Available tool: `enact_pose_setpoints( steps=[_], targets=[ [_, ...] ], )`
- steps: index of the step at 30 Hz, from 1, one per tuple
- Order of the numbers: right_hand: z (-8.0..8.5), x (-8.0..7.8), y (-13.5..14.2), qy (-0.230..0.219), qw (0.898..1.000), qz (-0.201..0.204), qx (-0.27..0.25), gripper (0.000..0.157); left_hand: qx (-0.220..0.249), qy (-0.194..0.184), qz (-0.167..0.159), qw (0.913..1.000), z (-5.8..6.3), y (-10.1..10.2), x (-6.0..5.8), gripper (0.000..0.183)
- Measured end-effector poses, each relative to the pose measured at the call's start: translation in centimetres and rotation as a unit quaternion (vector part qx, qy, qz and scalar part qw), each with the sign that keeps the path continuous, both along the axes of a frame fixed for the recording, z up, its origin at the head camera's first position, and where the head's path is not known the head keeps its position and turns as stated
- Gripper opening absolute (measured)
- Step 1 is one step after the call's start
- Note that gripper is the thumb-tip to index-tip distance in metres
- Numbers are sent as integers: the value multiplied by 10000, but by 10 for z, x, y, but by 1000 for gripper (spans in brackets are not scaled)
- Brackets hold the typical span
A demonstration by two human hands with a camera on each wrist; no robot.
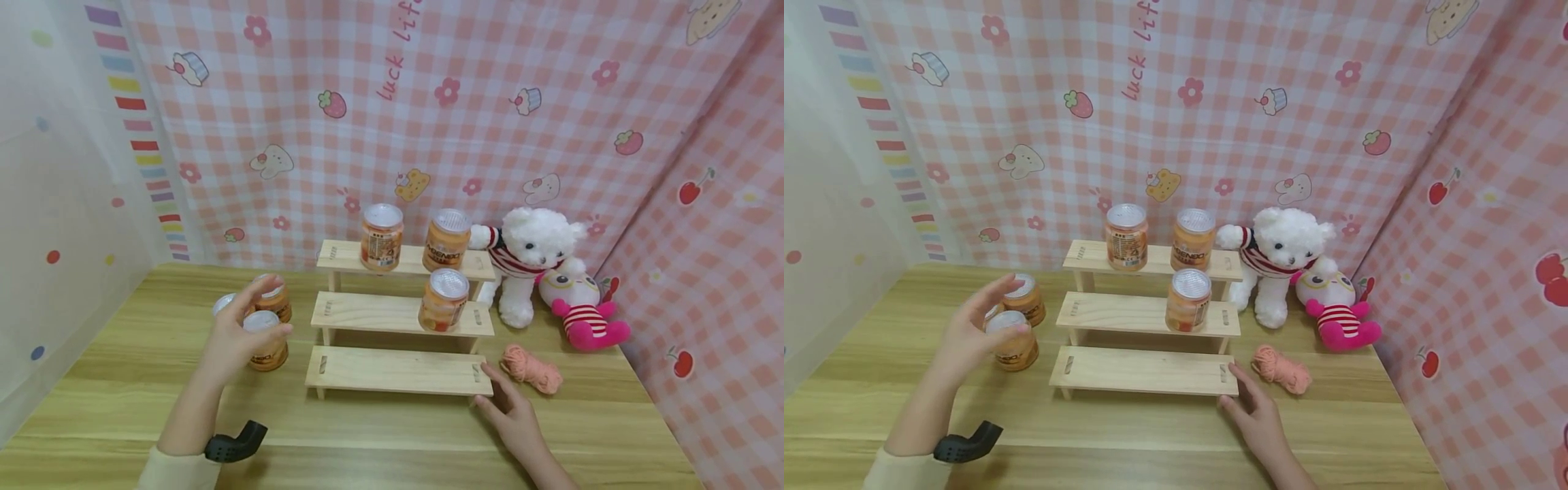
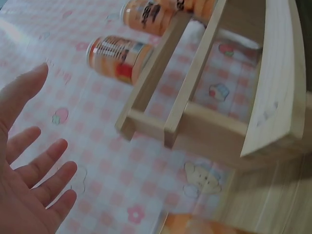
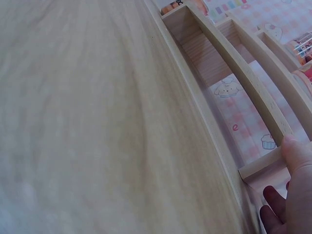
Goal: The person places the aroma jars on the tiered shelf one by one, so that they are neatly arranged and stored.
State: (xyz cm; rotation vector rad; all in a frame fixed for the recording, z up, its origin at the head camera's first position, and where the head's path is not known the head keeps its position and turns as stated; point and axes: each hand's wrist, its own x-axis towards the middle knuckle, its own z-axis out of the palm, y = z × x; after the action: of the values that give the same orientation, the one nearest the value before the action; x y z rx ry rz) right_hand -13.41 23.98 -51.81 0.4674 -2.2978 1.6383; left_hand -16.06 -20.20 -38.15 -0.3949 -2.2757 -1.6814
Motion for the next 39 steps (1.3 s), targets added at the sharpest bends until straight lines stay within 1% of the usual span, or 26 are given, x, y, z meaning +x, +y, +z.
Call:
enact_pose_setpoints(
  steps=[6,10,15,22,26,28,32,39],
  targets=[
    [1,0,-1,26,9999,40,-97,54,-10,-122,133,9998,-4,-25,-2,74],
    [0,0,-2,116,9998,106,-130,53,8,-131,257,9996,-9,-40,-4,73],
    [-1,0,-3,134,9997,107,-160,53,-75,-124,417,9990,-19,-59,-7,73],
    [-2,-1,-3,89,9998,114,-142,55,-254,61,721,9971,-36,-79,-12,73],
    [-2,-1,-3,91,9998,102,-139,55,-423,-69,853,9954,-44,-88,-13,73],
    [-1,0,-3,121,9998,112,-144,54,-502,-209,869,9947,-49,-92,-14,73],
    [2,1,-3,243,9994,161,-168,53,-523,-505,773,9944,-60,-98,-17,74],
    [2,1,-2,202,9997,74,-147,53,-493,-519,456,9964,-77,-106,-24,77]
  ],
)
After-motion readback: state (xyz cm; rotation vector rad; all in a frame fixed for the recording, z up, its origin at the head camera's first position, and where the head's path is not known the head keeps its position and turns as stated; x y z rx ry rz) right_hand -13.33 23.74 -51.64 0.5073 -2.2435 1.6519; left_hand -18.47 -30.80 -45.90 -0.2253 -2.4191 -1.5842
